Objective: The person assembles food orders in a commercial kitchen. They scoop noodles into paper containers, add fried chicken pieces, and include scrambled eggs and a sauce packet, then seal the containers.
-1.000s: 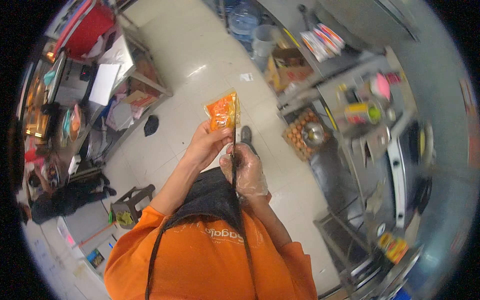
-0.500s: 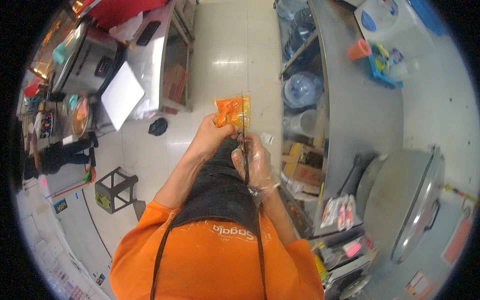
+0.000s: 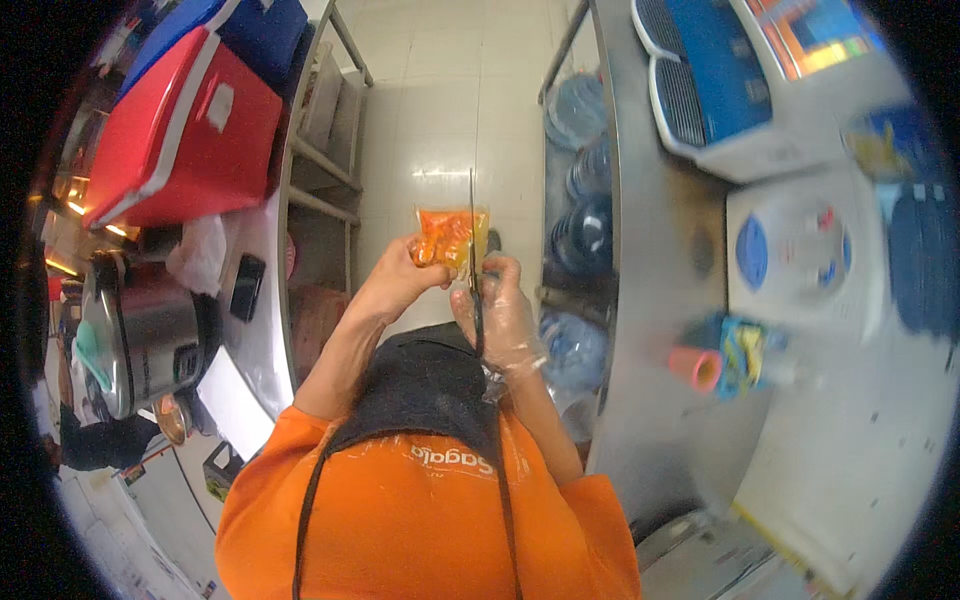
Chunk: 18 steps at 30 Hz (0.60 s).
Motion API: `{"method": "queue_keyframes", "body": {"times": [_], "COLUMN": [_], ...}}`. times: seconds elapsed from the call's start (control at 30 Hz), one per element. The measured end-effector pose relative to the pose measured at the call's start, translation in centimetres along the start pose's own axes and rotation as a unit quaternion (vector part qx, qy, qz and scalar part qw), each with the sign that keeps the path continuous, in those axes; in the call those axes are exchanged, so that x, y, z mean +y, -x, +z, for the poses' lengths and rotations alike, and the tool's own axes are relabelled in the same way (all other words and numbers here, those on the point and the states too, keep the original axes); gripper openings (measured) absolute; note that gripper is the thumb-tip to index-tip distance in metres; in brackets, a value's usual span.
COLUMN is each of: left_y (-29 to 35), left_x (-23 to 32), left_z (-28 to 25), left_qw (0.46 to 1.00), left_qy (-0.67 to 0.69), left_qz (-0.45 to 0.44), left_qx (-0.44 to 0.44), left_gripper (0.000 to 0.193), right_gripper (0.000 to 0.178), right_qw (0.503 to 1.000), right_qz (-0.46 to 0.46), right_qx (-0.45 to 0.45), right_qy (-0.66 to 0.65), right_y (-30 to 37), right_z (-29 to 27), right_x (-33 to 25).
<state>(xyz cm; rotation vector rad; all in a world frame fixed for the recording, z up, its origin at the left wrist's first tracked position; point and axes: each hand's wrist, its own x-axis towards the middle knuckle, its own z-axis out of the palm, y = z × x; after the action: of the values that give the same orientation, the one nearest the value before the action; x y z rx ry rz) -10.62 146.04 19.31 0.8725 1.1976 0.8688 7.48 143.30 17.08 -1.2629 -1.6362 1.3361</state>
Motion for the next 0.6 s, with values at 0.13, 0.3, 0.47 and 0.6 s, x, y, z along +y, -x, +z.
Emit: {"method": "queue_keyframes", "body": {"times": [0.13, 0.3, 0.47, 0.6], "left_y": [-12.0, -26.2, -41.2, -51.2], "left_x": [7.3, 13.1, 16.3, 21.9], "left_z": [-3.9, -11.7, -22.2, -31.4], "left_qw": [0.998, 0.995, 0.969, 0.92], "left_qy": [0.041, 0.09, 0.241, 0.392], "left_qz": [-0.046, -0.034, -0.053, -0.005], "left_qx": [0.02, 0.022, 0.001, -0.023], "left_gripper": [0.024, 0.022, 0.033, 0.029], "right_gripper": [0.05, 0.049, 0.063, 0.088], "right_qw": [0.997, 0.982, 0.976, 0.921], "right_qz": [0.056, 0.101, 0.08, 0.118], "right_qx": [-0.053, -0.155, -0.15, -0.109], "right_qy": [-0.021, -0.04, -0.136, 0.354], "right_y": [-17.9, -37.8, -61.9, -78.4], "right_z": [-3.5, -5.8, -6.6, -7.7], "right_x": [-2.9, -4.9, -1.3, 2.0]}}
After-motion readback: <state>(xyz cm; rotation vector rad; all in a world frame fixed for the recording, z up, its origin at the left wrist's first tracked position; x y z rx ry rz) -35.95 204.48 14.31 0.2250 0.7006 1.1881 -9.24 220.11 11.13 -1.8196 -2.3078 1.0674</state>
